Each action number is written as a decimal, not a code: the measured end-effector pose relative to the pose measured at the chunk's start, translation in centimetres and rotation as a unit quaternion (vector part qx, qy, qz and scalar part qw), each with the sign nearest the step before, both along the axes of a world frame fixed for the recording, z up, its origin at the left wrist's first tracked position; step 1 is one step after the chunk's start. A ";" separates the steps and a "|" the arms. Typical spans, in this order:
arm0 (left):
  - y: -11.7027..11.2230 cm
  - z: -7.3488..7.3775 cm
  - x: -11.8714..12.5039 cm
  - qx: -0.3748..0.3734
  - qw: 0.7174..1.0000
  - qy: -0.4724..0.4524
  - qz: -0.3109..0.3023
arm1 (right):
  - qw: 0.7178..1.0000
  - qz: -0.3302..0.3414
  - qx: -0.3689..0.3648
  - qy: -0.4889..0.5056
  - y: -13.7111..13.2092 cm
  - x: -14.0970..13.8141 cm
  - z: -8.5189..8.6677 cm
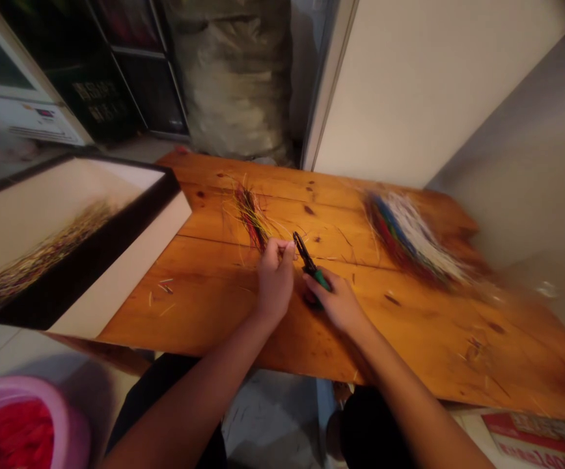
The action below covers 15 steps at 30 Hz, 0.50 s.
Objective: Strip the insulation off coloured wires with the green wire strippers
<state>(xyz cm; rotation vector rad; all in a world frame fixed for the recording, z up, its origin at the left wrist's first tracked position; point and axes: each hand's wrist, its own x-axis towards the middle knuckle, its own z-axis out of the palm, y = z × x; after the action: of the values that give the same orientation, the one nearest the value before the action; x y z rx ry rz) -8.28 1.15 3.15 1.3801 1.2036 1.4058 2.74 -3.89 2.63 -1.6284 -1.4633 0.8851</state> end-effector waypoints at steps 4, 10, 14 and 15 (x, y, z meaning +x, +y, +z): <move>0.1 -0.2 0.0 -0.001 1.000 0.000 0.006 | 1.000 -0.003 0.003 -0.009 0.0 -0.1 0.1; 0.1 -0.1 -0.1 -0.007 1.000 0.010 0.013 | 0.999 -0.007 0.004 -0.042 -0.1 -0.1 0.5; 0.1 -0.2 0.0 -0.021 1.000 -0.004 0.014 | 0.998 -0.012 0.003 -0.058 -0.3 -0.3 0.6; 0.2 -0.2 0.0 -0.025 1.000 -0.009 0.011 | 0.998 -0.012 0.003 -0.061 -0.3 -0.3 0.5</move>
<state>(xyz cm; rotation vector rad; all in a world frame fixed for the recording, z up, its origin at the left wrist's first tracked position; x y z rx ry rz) -8.30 1.32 2.97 1.3201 1.2384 1.3913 2.45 -4.15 3.15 -1.7174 -1.5247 0.7784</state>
